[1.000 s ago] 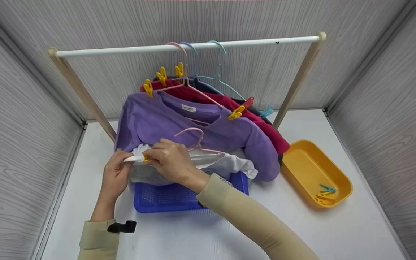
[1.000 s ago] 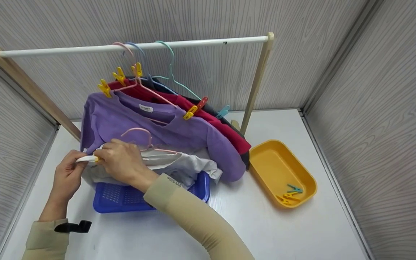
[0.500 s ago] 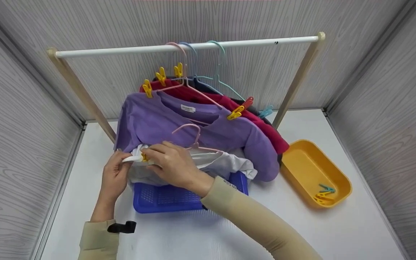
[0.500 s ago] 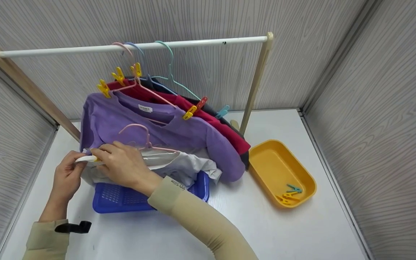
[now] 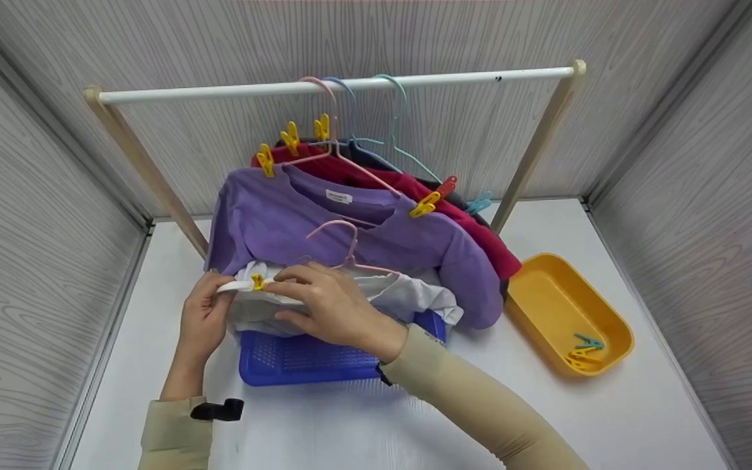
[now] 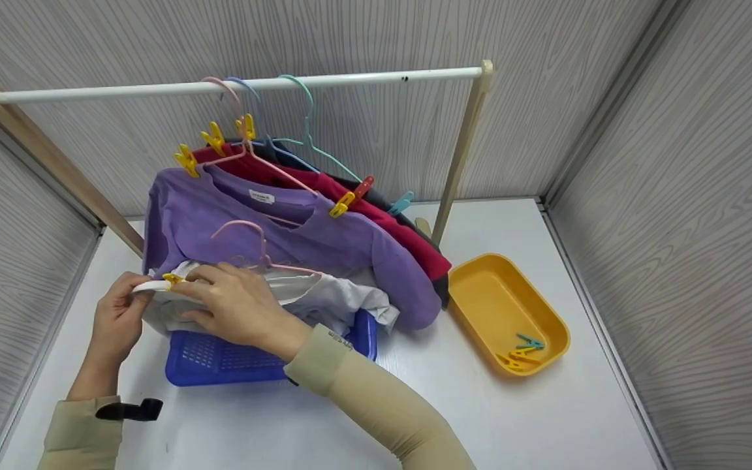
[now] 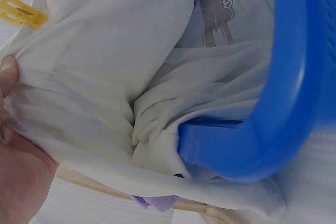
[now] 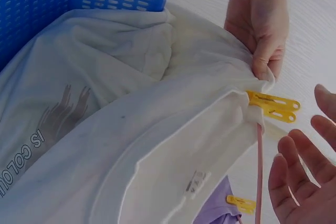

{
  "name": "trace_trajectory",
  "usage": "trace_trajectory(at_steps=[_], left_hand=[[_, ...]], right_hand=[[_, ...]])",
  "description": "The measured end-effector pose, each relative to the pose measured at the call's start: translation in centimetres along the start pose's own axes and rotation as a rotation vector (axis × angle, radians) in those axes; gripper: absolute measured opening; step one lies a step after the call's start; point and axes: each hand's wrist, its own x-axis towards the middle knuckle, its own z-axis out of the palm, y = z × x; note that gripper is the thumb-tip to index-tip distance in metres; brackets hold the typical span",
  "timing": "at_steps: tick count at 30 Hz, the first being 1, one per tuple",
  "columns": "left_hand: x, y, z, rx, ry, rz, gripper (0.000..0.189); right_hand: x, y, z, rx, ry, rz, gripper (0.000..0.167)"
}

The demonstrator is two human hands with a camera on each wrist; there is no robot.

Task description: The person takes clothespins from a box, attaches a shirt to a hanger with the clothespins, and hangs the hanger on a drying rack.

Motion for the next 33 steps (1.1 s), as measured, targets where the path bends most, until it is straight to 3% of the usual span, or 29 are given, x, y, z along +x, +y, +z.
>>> trace_trajectory(at_steps=[17, 22, 33], left_hand=[[0.0, 0.1, -0.2, 0.001, 0.006, -0.032, 0.008], [-0.1, 0.1, -0.3, -0.001, 0.004, -0.048, 0.008], [-0.2, 0.1, -0.6, 0.005, 0.003, -0.061, 0.009]], right_hand=[[-4.8, 2.8, -5.3, 0.209, -0.093, 0.060, 0.053], [-6.9, 3.8, -6.6, 0.229, -0.061, 0.104, 0.056], [-12.1, 6.7, -10.2, 0.321, 0.103, 0.211, 0.055]])
